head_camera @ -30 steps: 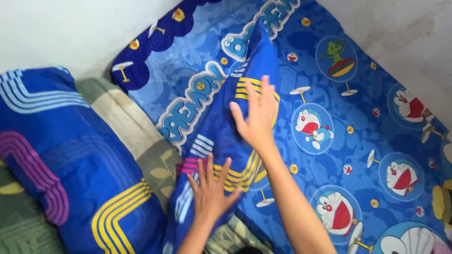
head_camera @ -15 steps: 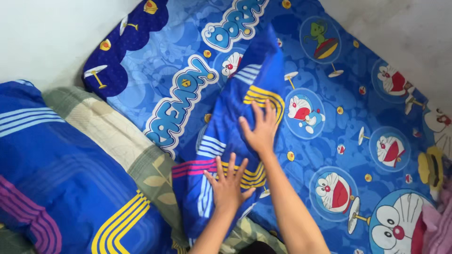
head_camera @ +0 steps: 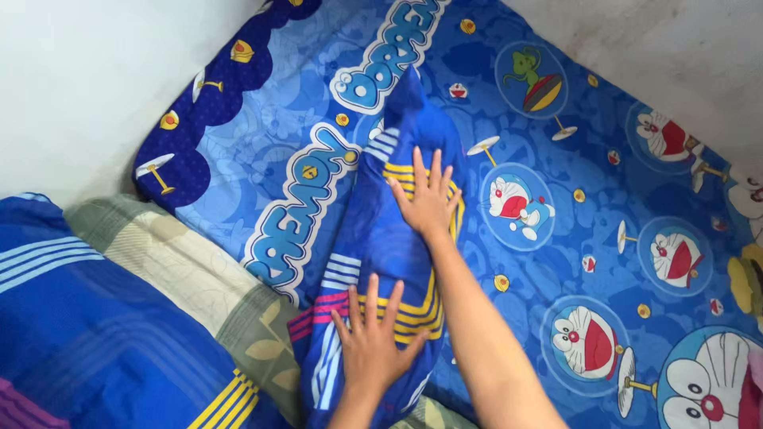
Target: The person folds a green patterned sheet and a blue Doraemon-themed sheet on a bed. They smooth the sheets, roll them into bundles, and place them on the bed.
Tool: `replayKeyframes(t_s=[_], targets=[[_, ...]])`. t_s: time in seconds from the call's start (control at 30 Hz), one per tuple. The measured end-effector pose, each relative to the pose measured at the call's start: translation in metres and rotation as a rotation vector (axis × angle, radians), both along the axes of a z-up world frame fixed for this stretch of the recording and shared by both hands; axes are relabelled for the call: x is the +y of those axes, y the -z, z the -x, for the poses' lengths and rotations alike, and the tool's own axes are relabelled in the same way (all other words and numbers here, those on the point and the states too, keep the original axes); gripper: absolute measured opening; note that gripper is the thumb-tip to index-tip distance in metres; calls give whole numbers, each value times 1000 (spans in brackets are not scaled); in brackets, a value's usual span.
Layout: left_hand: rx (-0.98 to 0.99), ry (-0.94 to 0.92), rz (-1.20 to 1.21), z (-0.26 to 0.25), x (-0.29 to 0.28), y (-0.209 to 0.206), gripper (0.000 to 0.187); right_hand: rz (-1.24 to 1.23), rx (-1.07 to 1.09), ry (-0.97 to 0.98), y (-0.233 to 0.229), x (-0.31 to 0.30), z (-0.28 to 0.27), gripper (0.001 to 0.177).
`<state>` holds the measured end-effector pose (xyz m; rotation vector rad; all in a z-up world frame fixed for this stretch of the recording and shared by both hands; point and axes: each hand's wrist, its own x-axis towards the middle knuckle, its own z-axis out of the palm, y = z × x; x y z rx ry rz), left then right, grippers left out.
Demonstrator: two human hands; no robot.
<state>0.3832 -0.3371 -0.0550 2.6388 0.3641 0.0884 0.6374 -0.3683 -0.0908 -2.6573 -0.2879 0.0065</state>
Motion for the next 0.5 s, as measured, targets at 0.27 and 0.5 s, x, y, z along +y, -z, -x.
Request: replayKeyframes(t_s=[0.27, 0.5], targets=[[27, -127, -83, -26, 43, -18, 83, -738, -150, 206, 74, -104, 29, 46], [307, -452, -80, -39, 126, 10, 117, -450, 972, 526, 221, -124, 166, 76]])
